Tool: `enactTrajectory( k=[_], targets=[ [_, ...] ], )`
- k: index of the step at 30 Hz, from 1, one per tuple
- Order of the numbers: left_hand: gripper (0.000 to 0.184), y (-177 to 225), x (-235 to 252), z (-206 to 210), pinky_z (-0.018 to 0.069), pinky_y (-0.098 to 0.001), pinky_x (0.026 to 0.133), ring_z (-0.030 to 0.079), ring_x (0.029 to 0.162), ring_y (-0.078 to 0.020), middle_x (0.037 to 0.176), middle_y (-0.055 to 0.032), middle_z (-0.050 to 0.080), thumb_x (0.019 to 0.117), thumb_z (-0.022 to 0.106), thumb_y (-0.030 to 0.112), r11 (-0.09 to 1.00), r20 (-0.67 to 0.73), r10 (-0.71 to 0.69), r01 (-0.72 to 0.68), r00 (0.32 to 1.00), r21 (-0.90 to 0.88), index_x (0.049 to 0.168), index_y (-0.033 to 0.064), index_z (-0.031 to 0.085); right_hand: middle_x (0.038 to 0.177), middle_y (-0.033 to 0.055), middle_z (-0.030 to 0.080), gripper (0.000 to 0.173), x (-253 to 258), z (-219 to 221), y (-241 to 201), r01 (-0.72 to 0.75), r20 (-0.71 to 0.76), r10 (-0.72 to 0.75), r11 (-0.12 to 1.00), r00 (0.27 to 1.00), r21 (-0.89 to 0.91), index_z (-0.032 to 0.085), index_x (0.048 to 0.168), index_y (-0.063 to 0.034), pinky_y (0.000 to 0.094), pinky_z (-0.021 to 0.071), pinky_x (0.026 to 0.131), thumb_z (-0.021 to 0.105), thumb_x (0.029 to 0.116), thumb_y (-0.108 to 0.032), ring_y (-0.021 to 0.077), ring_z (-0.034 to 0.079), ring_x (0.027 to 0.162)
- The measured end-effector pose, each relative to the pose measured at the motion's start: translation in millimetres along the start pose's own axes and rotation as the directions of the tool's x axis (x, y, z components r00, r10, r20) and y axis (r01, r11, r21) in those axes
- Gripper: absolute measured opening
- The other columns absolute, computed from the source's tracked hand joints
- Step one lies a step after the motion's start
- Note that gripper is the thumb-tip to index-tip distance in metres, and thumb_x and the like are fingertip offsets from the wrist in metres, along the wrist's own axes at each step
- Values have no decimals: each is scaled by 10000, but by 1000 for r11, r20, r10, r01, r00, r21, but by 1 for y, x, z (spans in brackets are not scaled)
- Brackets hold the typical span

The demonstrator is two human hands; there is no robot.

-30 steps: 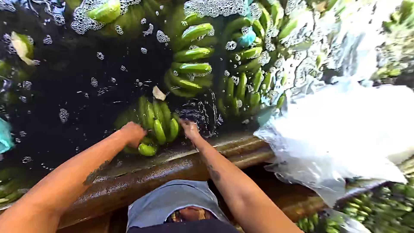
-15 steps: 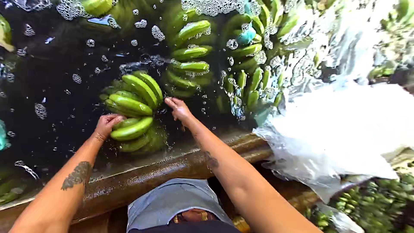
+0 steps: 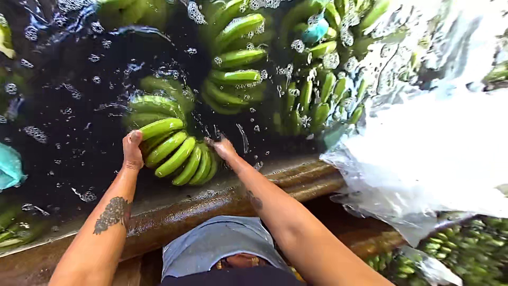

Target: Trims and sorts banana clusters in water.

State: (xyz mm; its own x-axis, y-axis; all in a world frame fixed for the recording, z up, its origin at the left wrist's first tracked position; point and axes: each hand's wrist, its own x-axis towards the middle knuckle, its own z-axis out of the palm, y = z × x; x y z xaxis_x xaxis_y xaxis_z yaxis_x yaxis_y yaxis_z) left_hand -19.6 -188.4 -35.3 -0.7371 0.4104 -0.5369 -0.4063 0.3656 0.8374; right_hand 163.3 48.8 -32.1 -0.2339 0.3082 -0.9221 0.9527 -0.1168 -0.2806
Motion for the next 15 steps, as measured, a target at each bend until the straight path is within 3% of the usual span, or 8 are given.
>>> enactTrajectory(
  k=[1, 2, 3, 4, 6, 7, 10, 15],
  targets=[
    [832, -7, -8, 0, 572, -407, 926, 673, 1014, -125, 1102, -43, 695, 959, 305, 760, 995, -12, -61, 60, 998, -81, 1277, 35, 564, 1278, 200, 664, 601, 1, -1, 9, -43, 16, 42, 995, 999, 90, 626, 1354, -57, 544, 495, 1018, 639, 982, -529, 312, 628, 1184],
    [881, -10, -17, 0, 554, -411, 959, 663, 1079, -142, 1176, -51, 693, 978, 136, 756, 986, -7, -124, 122, 992, -111, 1362, 59, 516, 1107, 143, 681, 593, 2, -1, 17, -85, 29, 81, 986, 996, 146, 657, 1279, -66, 426, 542, 832, 650, 960, -566, 217, 638, 944],
    [880, -14, -27, -2, 529, -405, 1002, 636, 1147, -147, 1253, -62, 666, 989, 102, 739, 987, 13, -140, 141, 990, -83, 1417, 64, 471, 970, 102, 639, 569, 1, -2, 19, -104, 43, 98, 979, 994, 175, 657, 1237, -71, 350, 512, 679, 675, 946, -560, 161, 573, 754],
    [809, -16, -37, -5, 501, -405, 1048, 601, 1215, -163, 1325, -100, 627, 1016, 214, 671, 991, 50, -135, 135, 990, 6, 1454, 27, 432, 981, 124, 631, 574, -1, -6, 18, -97, 59, 88, 979, 994, 177, 642, 1267, -63, 357, 495, 661, 713, 933, -524, 176, 547, 727],
    [775, -1, -52, -4, 431, -461, 1119, 540, 1312, -263, 1390, -224, 567, 930, 628, 474, 942, 133, -203, 156, 970, 296, 1454, -64, 437, 1079, 213, 687, 593, -12, -9, 15, 41, 25, -43, 997, 999, 62, 654, 1261, -18, 492, 553, 800, 804, 880, -446, 292, 655, 887],
    [803, 13, -54, -1, 403, -521, 1139, 521, 1341, -324, 1398, -264, 559, 891, 729, 450, 881, 156, -272, 181, 949, 437, 1447, -64, 460, 1150, 234, 691, 615, -23, -9, 14, 135, 20, -134, 991, 991, -25, 647, 1276, -12, 568, 547, 915, 833, 855, -419, 349, 676, 1024],
    [734, 26, -44, 10, 416, -642, 1086, 573, 1277, -403, 1306, -265, 630, 860, 799, 473, 775, 136, -344, 200, 929, 599, 1364, -13, 579, 1351, 231, 607, 742, -70, -13, 3, 292, 118, -268, 908, 956, -302, 596, 1359, -14, 600, 476, 1052, 821, 841, -495, 389, 602, 1234],
    [670, 2, -40, 15, 454, -486, 1108, 598, 1260, -255, 1316, -190, 641, 851, 837, 306, 923, 18, -223, 205, 975, 326, 1371, -15, 561, 1343, 178, 633, 669, -99, -29, -17, 361, 235, -281, 811, 931, -460, 588, 1398, -98, 627, 506, 968, 650, 948, -589, 368, 653, 1159]
  ],
)
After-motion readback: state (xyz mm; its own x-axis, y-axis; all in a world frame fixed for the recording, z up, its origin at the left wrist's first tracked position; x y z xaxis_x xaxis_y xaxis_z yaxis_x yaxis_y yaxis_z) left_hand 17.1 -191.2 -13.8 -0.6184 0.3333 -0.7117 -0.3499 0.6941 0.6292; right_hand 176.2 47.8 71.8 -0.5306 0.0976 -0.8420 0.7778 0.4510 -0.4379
